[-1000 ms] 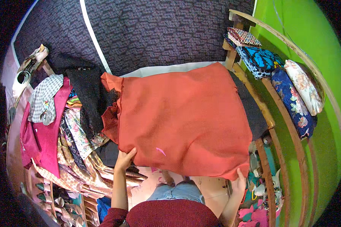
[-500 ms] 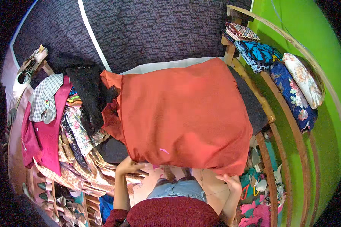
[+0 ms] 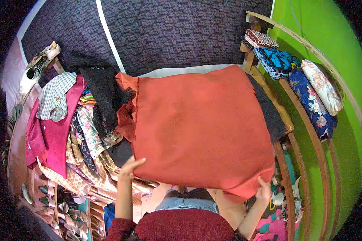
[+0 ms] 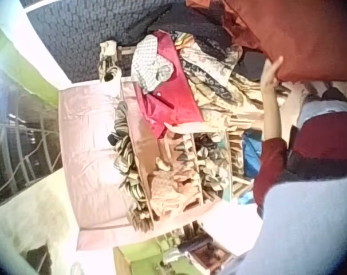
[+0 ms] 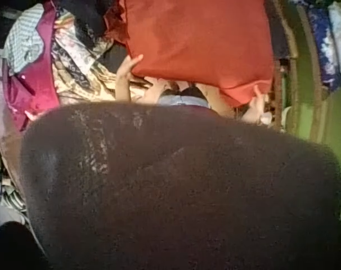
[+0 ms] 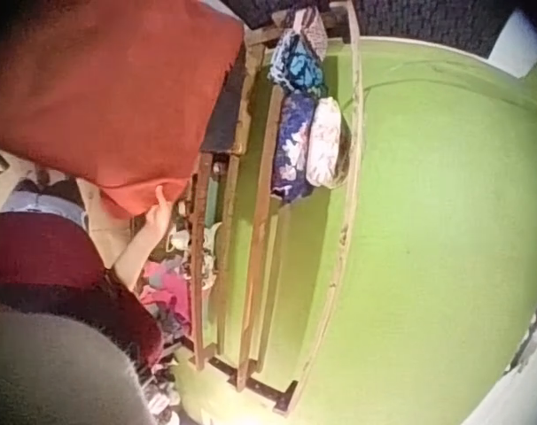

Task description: Folding a piece of red fabric on a dark padded workstation.

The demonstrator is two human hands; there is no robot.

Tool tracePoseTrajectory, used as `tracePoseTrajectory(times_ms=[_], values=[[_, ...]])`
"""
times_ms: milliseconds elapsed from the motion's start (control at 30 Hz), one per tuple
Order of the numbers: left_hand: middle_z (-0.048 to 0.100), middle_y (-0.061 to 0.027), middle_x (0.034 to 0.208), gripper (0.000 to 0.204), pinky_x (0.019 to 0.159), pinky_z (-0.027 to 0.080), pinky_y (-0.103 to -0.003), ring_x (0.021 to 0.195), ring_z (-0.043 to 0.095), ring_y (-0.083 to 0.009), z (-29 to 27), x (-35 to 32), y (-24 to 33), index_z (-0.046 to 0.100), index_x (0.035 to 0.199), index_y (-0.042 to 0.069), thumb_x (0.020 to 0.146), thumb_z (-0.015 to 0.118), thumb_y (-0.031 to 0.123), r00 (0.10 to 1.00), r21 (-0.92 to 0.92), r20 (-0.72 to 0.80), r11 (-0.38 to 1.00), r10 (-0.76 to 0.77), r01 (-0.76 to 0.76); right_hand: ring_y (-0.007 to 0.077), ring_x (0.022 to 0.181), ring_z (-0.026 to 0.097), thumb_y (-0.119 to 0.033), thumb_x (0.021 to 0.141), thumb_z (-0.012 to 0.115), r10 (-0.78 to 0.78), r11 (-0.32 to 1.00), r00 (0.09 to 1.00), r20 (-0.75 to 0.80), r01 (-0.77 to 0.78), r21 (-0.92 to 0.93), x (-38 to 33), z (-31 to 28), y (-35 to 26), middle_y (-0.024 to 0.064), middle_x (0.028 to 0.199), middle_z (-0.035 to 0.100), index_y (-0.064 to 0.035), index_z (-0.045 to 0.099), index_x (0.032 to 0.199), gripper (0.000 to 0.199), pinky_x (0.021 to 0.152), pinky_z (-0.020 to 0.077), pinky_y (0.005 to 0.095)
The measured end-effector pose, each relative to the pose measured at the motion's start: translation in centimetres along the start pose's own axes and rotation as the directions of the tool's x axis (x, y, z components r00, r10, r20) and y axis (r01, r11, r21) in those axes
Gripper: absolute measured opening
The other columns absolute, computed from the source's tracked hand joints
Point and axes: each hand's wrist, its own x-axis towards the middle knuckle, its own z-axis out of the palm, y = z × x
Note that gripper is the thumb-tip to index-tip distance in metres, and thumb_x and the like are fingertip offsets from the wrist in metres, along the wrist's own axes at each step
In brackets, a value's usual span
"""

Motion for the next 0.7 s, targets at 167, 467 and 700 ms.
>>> tracePoseTrajectory(times_ms=[167, 467, 700], values=[[0.050, 0.0032, 0.057, 0.036, 0.035, 0.037, -0.021, 0.040, 0.042, -0.0046, -5.4, -0.8, -9.6, 0.061, 0.081, 0.004, 0.079, 0.065, 0.040, 0.971, 0.451, 0.095, 0.879, -0.220, 0.154, 0.0191, 0.084, 0.057, -0.027, 0.083, 0.060, 0.395, 0.848, 0.916, -0.074, -0.395, -0.354, -1.0, -3.0, 5.7, 0.0065, 0.106, 0.053, -0.0080, 0.046, 0.116, 0.040, 0.055, 0.0489, 0.0363], [0.057, -0.0019, 0.069, 0.041, 0.037, 0.040, -0.020, 0.048, 0.053, -0.0098, -0.9, -1.7, -7.8, 0.056, 0.089, 0.004, 0.090, 0.044, 0.043, 0.971, 0.381, -0.115, 0.912, 0.211, -0.153, 0.0182, 0.093, 0.056, -0.030, 0.080, 0.065, 0.028, 0.998, 0.975, -0.220, -0.014, 0.066, 2.7, 1.4, 6.0, 0.0056, 0.112, 0.054, -0.0085, 0.044, 0.120, 0.050, 0.076, 0.0473, 0.0299], [0.057, 0.0000, 0.078, 0.042, 0.065, 0.044, -0.026, 0.072, 0.053, -0.0114, -1.7, -1.0, -14.0, 0.057, 0.094, -0.002, 0.082, 0.059, 0.038, 0.989, 0.441, -0.131, 0.897, 0.073, -0.008, 0.0230, 0.113, 0.046, -0.023, 0.082, 0.063, -0.013, 1.000, 0.964, -0.267, 0.014, 0.003, 3.7, 1.1, 9.4, 0.0082, 0.123, 0.047, -0.0057, 0.040, 0.127, 0.053, 0.088, 0.0439, 0.0392]])
